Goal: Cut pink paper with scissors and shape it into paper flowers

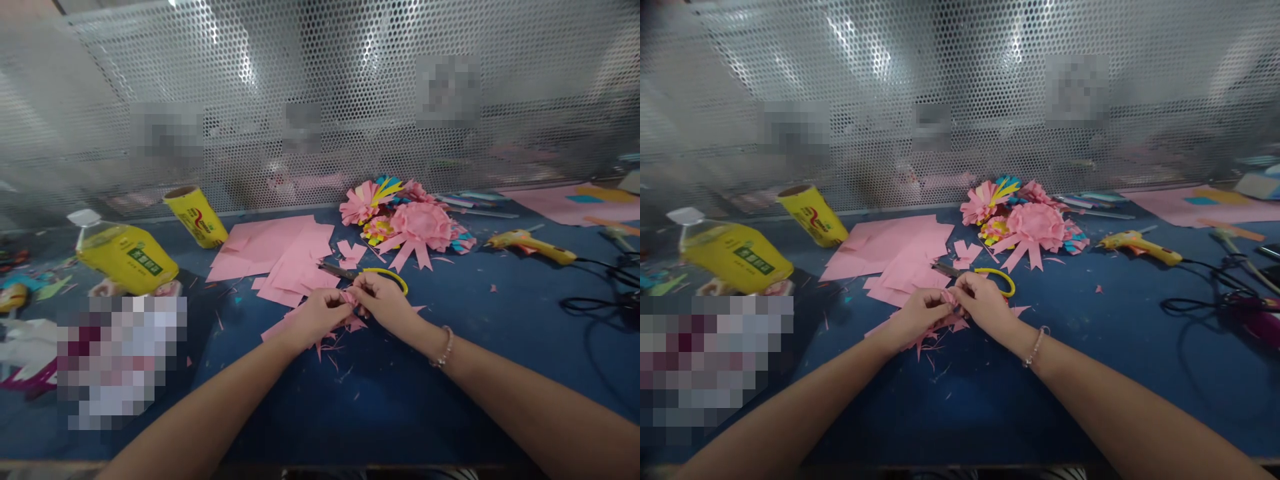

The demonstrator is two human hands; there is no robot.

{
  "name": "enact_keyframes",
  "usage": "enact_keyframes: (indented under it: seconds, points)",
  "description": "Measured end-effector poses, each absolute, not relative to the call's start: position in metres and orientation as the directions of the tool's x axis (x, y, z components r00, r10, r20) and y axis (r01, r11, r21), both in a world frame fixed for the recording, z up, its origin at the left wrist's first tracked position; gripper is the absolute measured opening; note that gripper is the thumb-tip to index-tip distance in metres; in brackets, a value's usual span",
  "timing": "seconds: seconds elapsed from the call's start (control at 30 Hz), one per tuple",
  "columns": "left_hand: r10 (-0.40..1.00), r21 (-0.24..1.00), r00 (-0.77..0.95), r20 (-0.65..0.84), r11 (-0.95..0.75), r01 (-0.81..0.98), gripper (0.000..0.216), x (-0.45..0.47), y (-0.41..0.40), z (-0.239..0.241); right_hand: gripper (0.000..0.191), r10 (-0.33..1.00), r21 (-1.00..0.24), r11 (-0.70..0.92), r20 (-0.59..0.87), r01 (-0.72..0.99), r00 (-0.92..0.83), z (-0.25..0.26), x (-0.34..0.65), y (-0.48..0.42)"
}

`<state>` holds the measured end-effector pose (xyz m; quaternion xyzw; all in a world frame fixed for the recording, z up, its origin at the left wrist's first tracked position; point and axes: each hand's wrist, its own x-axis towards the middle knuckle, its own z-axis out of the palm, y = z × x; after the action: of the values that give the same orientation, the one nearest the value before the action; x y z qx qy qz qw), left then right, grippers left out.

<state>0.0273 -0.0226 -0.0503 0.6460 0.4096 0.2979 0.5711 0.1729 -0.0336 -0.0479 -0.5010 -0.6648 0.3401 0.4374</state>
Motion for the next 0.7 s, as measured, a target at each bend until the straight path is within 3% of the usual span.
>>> enact_keyframes:
  seconds: [0.33,0.53,0.7]
  points:
    - [0.874,0.976,0.478,-0.088,-0.019,0.216,0.015,0.028,-0.020,-0.052,0.015,0.979,-0.936,0.194,0.166,0.295,-0.117,-0.051,0.171,-0.033]
    - [0.898,0.961,0.426,-0.110,-0.014,0.278,0.014,0.029,-0.019,-0.045,0.018,0.982,-0.990,0.120,0.107,0.075,-0.156,-0.047,0.172,-0.033]
    - [0.893,0.952,0.441,-0.088,-0.055,0.301,0.012,0.028,-0.018,-0.048,0.021,0.963,-0.982,0.137,0.102,0.128,-0.251,-0.049,0.174,-0.030]
